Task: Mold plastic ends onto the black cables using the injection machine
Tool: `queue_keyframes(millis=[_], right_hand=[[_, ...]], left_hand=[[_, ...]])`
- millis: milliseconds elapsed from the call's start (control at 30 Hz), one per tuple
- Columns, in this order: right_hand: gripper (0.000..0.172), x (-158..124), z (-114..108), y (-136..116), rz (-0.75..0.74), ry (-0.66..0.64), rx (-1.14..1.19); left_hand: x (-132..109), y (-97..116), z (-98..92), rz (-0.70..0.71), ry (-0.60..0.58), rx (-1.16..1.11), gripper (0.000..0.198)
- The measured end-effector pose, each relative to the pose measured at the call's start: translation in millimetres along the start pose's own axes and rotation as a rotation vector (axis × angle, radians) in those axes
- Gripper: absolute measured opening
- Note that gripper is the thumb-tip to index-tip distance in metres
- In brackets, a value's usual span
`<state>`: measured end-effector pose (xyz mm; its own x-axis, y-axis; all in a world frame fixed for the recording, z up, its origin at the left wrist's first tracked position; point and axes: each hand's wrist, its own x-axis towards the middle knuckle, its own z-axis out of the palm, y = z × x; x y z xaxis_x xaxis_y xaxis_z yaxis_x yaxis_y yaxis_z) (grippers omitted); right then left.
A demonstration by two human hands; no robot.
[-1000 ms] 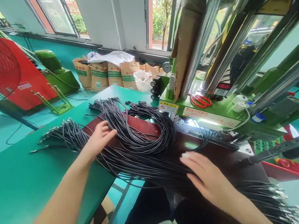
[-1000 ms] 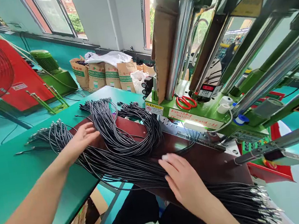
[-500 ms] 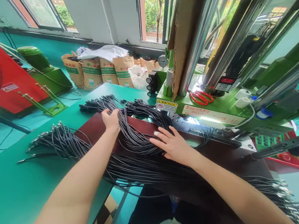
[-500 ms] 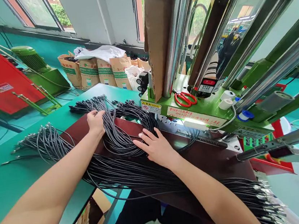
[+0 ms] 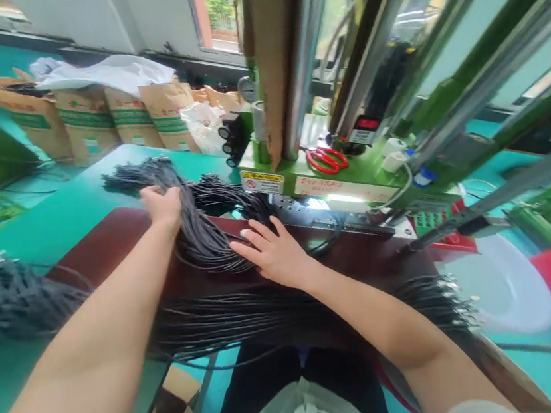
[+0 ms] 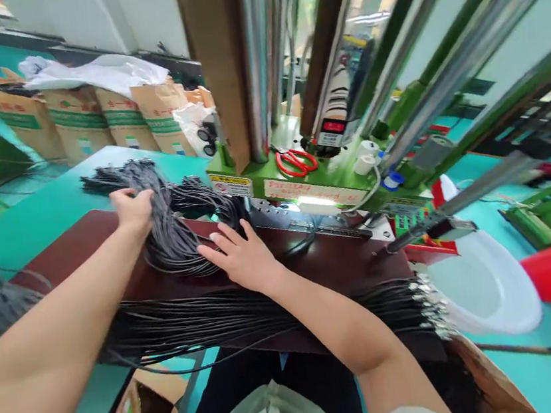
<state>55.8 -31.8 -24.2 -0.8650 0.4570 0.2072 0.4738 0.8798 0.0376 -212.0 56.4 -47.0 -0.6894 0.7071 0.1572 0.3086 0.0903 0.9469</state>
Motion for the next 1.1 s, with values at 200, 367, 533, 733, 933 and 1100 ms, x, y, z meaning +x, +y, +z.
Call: queue_keyframes(millis=[200,367,533,733,933,1100], right_hand=[[0.034,-86,-34,-4,0.138,0.106,0.088],[0.024,-197,-40,-5,0.35,0.091,0.176],[0.046,-251,-46,0,0.491,-0.011,0.131],[0.045,-269,-65,32,0.53,-0.217,0.117],[0.028,-262,-67,60,0.393,-0.358,-0.083],[0.014,-250,-62,51,0.443,-0.131,-0.389]], left_hand=[[-102,60,-23.2,0.521,-0.198,0.275,0.023],[-221,75,-5.3,0.961,-1.116,0.38,0.033],[-288,68,42.7,1.167,-1.284,0.627,0.082],[-283,51,44.0,1.334,-1.104,0.809,0.065],[-254,14,1.4,1.411,-0.787,0.898,0.042],[-222,7,8.3,1.426,-0.723,0.95,0.03]])
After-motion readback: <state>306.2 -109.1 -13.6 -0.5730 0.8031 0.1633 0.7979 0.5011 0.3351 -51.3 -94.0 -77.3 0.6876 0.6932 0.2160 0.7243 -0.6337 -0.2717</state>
